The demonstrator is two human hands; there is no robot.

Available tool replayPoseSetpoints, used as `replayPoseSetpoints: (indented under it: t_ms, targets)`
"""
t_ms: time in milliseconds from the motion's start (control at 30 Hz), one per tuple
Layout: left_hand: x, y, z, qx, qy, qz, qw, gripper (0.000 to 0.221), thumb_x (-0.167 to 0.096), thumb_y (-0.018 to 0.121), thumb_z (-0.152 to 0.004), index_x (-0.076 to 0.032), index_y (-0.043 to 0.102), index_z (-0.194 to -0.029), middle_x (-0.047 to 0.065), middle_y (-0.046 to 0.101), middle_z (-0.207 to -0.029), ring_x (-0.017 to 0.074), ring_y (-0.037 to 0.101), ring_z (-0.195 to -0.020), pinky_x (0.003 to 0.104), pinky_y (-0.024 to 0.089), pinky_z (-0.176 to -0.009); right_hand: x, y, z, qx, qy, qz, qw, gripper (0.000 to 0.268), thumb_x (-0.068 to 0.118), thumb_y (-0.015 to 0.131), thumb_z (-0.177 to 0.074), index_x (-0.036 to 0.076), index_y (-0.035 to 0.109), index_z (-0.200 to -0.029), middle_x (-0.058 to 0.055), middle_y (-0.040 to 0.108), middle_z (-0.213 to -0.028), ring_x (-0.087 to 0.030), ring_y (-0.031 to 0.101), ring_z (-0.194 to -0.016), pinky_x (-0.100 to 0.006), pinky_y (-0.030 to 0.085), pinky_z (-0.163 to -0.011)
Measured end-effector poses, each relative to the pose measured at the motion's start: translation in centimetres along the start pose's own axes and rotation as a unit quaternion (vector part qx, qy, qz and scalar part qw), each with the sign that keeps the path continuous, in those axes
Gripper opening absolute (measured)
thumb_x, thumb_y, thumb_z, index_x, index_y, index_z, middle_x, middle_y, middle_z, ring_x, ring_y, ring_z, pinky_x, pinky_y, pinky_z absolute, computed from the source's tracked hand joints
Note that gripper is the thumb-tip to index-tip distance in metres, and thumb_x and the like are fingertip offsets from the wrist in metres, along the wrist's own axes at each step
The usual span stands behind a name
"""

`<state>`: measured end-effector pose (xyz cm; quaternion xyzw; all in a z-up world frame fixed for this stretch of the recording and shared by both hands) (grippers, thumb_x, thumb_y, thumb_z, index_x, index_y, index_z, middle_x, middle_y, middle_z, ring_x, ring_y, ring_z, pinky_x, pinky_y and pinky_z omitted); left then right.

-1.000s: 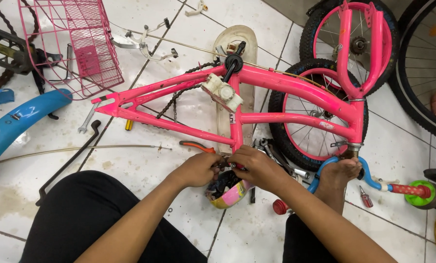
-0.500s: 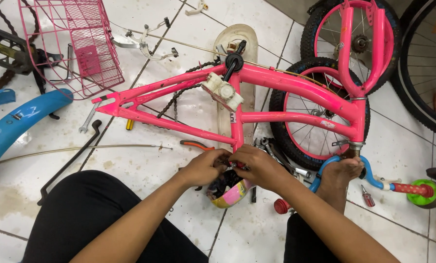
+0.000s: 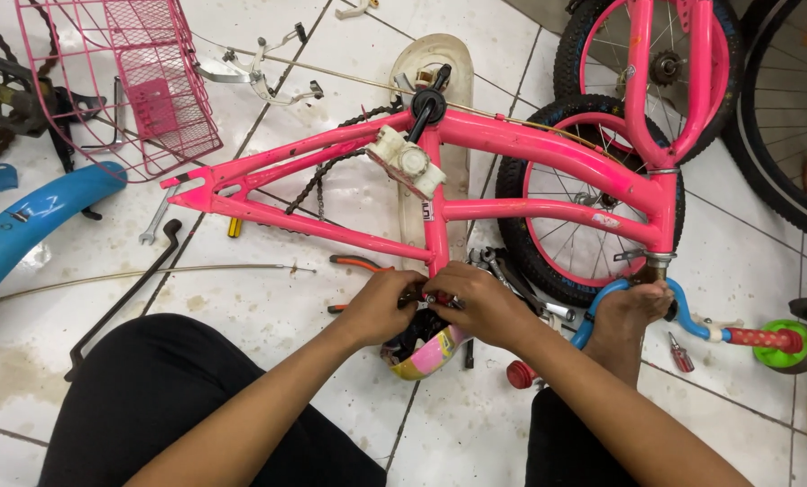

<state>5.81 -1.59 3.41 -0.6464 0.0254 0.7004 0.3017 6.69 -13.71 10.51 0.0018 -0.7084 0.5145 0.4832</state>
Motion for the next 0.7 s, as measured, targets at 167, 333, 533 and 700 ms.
replayPoseSetpoints:
  t_ms: [167,333,533,700]
  targets:
    - [1.7,1.5,-0.1,-0.039,0.004,-0.009,0.999,0.033,-0.003,0.071,-0.079,0.001,0.068,-0.111,0.023,0.074,-0.088,0.0432,0.071,-0.089,0.046,0.056,-0.078,-0.1,0.1,0.2,-0.003,-0.003,0.007,1.0,0.016,0.004,0.076,-0.083,0.002,0.07,-0.099,-0.014,0.072,-0.087,-0.034,0.068,-0.085,-0.043,0.058,-0.079]
    - [2.1,1.4,-0.1,-0.06,0.023,0.003,0.998,0.026,-0.005,0.075,-0.078,-0.001,0.07,-0.103,0.021,0.074,-0.085,0.0407,0.072,-0.088,0.044,0.058,-0.075,-0.1,0.2,0.3,-0.005,-0.007,0.015,1.0,0.017,0.005,0.076,-0.084,0.003,0.07,-0.099,-0.014,0.071,-0.088,-0.034,0.068,-0.086,-0.043,0.058,-0.079]
    - [1.6,0.9,-0.2,-0.032,0.089,-0.018,0.995,0.023,-0.005,0.074,-0.079,0.0,0.067,-0.101,0.02,0.069,-0.086,0.0395,0.07,-0.088,0.043,0.057,-0.077,0.0,-0.8,0.1,-0.011,0.086,-0.067,0.994,0.024,0.0,0.077,-0.077,0.003,0.072,-0.1,-0.015,0.071,-0.086,-0.031,0.069,-0.081,-0.041,0.059,-0.077]
    - [1.2,1.1,0.1,-0.014,0.124,-0.093,0.988,0.026,-0.004,0.072,-0.083,0.0,0.065,-0.108,0.019,0.066,-0.09,0.0383,0.069,-0.091,0.045,0.056,-0.079,-1.2,-2.4,1.0,-0.05,0.158,-0.046,0.985,0.026,-0.004,0.066,-0.081,0.002,0.073,-0.105,-0.014,0.072,-0.087,-0.03,0.072,-0.083,-0.039,0.059,-0.077]
Point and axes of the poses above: each hand's wrist, its own z-axis away from the middle knuckle, its own y-axis out of the palm, x = y × z, the point moved 6 cm from there along -z, towards the middle knuckle
